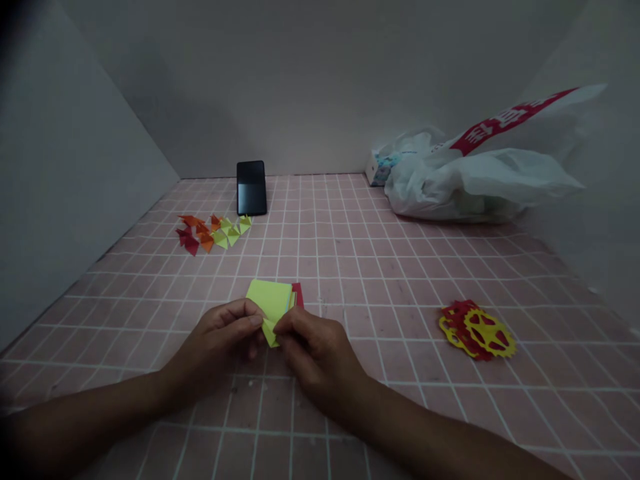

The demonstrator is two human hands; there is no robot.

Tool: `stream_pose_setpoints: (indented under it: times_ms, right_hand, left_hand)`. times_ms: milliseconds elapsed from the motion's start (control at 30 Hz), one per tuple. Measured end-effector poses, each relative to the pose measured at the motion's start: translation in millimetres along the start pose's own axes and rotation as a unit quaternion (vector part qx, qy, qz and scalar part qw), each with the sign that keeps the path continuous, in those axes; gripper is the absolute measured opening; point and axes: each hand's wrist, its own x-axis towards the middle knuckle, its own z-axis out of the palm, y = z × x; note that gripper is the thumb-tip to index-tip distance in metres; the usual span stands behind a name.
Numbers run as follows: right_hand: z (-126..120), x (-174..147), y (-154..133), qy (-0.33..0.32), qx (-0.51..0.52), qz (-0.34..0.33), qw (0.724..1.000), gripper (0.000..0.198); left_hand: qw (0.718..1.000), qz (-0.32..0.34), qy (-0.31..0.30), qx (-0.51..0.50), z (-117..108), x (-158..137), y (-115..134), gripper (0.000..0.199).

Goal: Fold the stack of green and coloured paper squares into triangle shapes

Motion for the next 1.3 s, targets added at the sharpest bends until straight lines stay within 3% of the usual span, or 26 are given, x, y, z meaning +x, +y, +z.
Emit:
stream_pose_setpoints:
  times_ms: [367, 533, 633, 900, 1300]
  right_hand:
    - [1.5, 0.5, 1.7, -0.01, 0.009, 0.02, 1.0, 0.015]
    - [1.2, 4.1, -2.6, -0.032, 0.167, 0.133, 0.976, 0.001]
    - [1.2, 6.6, -4.0, -0.037, 0.238, 0.184, 0.953, 0.011]
    - [4.6, 6.2, -1.1, -0.035, 0.225, 0.223, 0.948, 0.022]
    - [3.4, 5.8, -1.3, -0.024, 0.185, 0.212, 0.959, 0.021]
  left_hand:
    - [0.999, -0.016, 0.011, 0.042, 2.5, 0.2, 1.7, 0.022]
    - [0.995, 0.015, 0.036, 0.094, 3.0, 0.2, 5.7, 0.02]
    - [0.992, 0.027, 0.043, 0.111, 2.9, -0.4, 7.4, 0.02]
    - [0.992, 0.021, 0.031, 0.122, 2.5, -1.8, 8.7, 0.022]
    - [0.994, 0.032, 0.002, 0.1, -1.2, -0.6, 6.0, 0.027]
